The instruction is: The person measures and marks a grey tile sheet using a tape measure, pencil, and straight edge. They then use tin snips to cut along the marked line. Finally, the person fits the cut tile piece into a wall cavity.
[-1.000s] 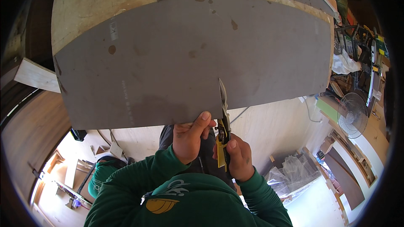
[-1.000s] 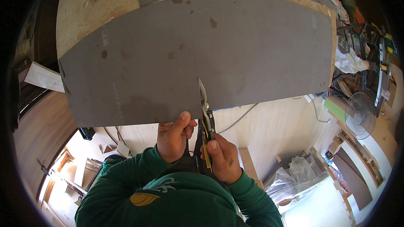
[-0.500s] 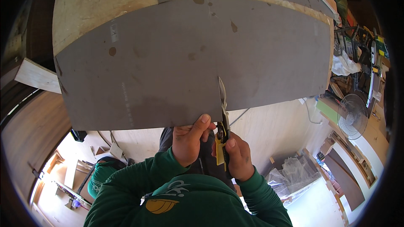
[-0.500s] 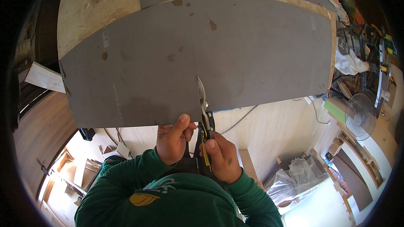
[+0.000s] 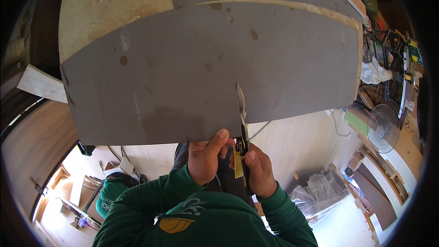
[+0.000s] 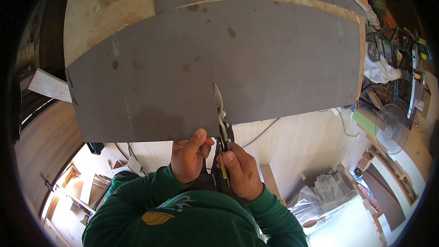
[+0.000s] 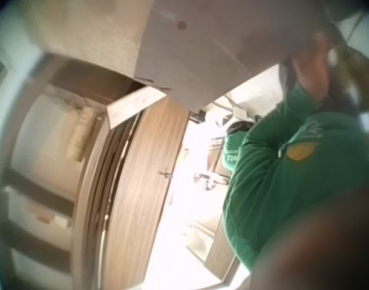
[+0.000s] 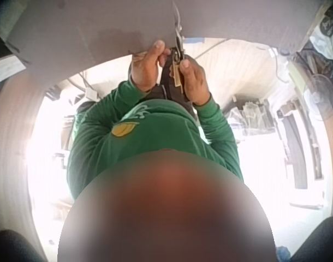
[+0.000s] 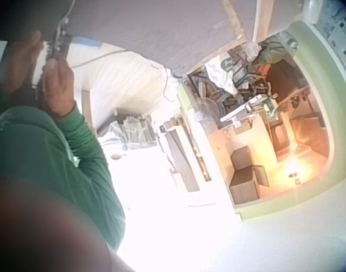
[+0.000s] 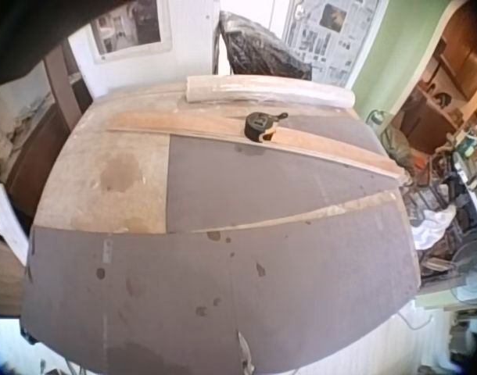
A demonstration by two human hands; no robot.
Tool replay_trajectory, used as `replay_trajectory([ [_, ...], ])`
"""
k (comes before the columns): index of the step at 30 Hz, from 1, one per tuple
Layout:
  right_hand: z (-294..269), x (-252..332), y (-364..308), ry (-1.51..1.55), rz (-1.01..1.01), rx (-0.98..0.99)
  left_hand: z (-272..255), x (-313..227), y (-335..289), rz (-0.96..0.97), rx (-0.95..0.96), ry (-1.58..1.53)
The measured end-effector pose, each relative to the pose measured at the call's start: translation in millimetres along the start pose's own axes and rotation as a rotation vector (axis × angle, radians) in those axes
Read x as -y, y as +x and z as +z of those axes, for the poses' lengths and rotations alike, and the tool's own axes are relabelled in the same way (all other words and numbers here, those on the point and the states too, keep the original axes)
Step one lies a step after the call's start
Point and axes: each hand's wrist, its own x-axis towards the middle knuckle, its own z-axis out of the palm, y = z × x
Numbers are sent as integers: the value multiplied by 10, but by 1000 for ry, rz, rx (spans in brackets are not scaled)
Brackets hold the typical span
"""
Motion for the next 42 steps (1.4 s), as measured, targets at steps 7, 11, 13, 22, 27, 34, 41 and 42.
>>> replay_trajectory([
  [7,1,47,-18,34,41,1,-49,50,15,-20,18,34],
  [11,9,56,1,14,20,-4,-191,-184,-7,170,380,578],
  [13,-5,57,18,-24,-17,1,-312,-462,-1,461,580,901],
  [22,6,16,26,-34,50,17,-200,-929,472,878,522,1831],
  [27,27,26,20,26,45,-17,-293,-874,473,890,542,1848],
  [34,74,93,23,53,56,-35,-307,-899,432,906,553,1848],
  [41,111,132,23,30,60,-52,-297,-923,410,919,557,1835],
  [42,107,133,26,26,54,-47,-295,-927,409,922,558,1830],
])
